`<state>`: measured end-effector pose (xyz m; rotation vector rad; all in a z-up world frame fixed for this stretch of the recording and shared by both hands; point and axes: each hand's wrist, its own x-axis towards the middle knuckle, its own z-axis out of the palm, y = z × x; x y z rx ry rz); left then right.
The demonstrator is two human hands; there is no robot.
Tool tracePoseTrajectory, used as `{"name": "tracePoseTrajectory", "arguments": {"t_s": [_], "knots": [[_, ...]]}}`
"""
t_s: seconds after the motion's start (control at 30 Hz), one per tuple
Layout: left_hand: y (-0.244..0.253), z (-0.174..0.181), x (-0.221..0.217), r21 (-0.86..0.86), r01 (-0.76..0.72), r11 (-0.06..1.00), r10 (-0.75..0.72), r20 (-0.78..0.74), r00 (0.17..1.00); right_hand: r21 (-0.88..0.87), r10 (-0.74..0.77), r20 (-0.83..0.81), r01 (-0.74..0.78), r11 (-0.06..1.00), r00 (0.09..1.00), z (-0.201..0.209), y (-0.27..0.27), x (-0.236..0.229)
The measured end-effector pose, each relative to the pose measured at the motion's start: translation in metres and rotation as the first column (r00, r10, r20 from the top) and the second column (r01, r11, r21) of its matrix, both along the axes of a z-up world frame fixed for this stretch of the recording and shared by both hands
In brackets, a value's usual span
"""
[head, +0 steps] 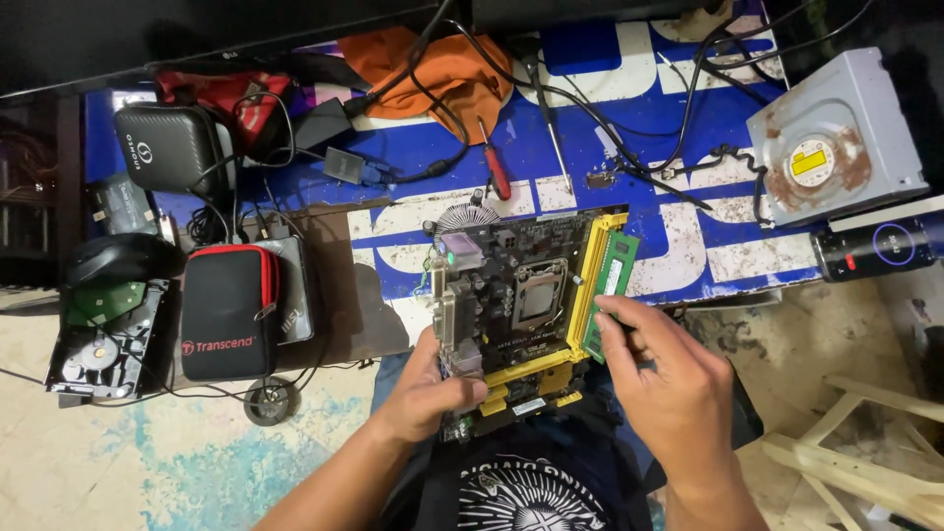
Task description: The person cleans a computer motherboard and a CD drive using a brush. They remove a RAM stick and a CPU fan, clean the components, and then reattach the fan and RAM stick to the motherboard.
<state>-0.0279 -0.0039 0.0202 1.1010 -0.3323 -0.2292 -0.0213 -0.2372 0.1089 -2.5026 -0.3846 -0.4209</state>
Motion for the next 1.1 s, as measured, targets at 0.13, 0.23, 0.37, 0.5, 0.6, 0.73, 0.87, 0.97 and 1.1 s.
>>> {"name": "tracePoseTrajectory", "arguments": {"t_s": [0.13,0.23,0.37,0.5,0.6,0.73,0.87,0.97,1.1], "knots": [[-0.006,0.014,0.001,0.005,-0.015,1.0,0.015,-0.024,1.0,-0.03,-0.01,-0.025,0.009,1.0,1.0,-0.001,0.003,0.002],[-0.008,0.021,0.005,0.019,-0.01,1.0,0.011,-0.011,1.0,-0.078,0.035,-0.023,-0.036,0.996,0.999,-0.002,0.002,0.004],[-0.008,0.025,0.005,0.049,-0.009,0.999,0.011,-0.051,0.999,-0.102,0.026,-0.06,-0.032,0.994,0.998,-0.01,-0.004,0.006],[-0.007,0.011,0.005,0.007,-0.028,1.0,0.029,-0.111,0.993,0.058,-0.017,-0.055,0.021,0.998,0.998,-0.006,-0.007,0.011],[-0.003,0.01,0.006,-0.046,-0.041,0.998,0.032,-0.173,0.984,0.335,0.001,-0.215,0.073,0.939,0.977,0.003,-0.012,0.015],[0.0,0.021,0.007,-0.011,-0.06,0.998,0.06,-0.033,0.998,0.325,0.03,-0.636,0.233,0.916,0.771,0.001,-0.02,0.011],[-0.004,0.021,0.004,0.0,-0.083,0.997,0.083,0.024,0.996,0.447,0.077,-0.612,0.264,0.855,0.787,-0.005,-0.02,0.009],[-0.003,0.026,0.001,0.053,-0.087,0.995,0.086,0.021,0.996,0.553,0.14,-0.605,0.286,0.782,0.784,-0.006,-0.017,0.01],[0.001,0.011,-0.007,0.101,-0.111,0.989,0.114,-0.03,0.993,0.558,0.148,-0.567,0.245,0.793,0.81,-0.01,-0.02,0.009]]}}
